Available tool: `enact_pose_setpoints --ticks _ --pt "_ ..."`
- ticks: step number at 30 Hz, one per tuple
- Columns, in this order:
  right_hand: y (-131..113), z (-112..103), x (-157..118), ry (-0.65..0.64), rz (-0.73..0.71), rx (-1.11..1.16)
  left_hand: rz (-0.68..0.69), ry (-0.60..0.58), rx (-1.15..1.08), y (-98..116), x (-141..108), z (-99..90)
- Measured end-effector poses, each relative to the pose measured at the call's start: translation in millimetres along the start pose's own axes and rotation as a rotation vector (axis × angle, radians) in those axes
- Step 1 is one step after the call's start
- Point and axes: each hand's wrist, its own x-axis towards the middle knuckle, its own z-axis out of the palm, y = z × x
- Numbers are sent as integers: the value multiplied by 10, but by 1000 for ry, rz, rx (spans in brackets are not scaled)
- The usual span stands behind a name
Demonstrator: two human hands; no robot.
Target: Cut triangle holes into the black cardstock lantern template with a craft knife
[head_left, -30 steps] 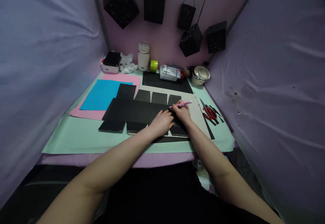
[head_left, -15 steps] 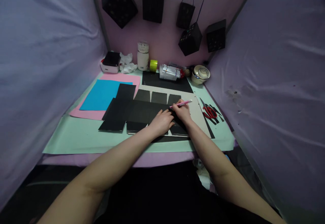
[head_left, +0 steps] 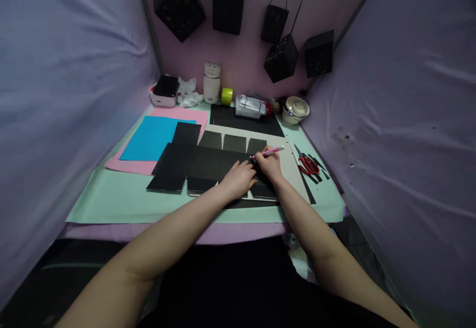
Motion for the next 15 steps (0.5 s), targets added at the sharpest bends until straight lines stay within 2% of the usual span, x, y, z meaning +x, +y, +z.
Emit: enact_pose_setpoints --ticks 15 --pt "20 -13 -8 -51 -20 58 1 -2 -3 -2 1 -6"
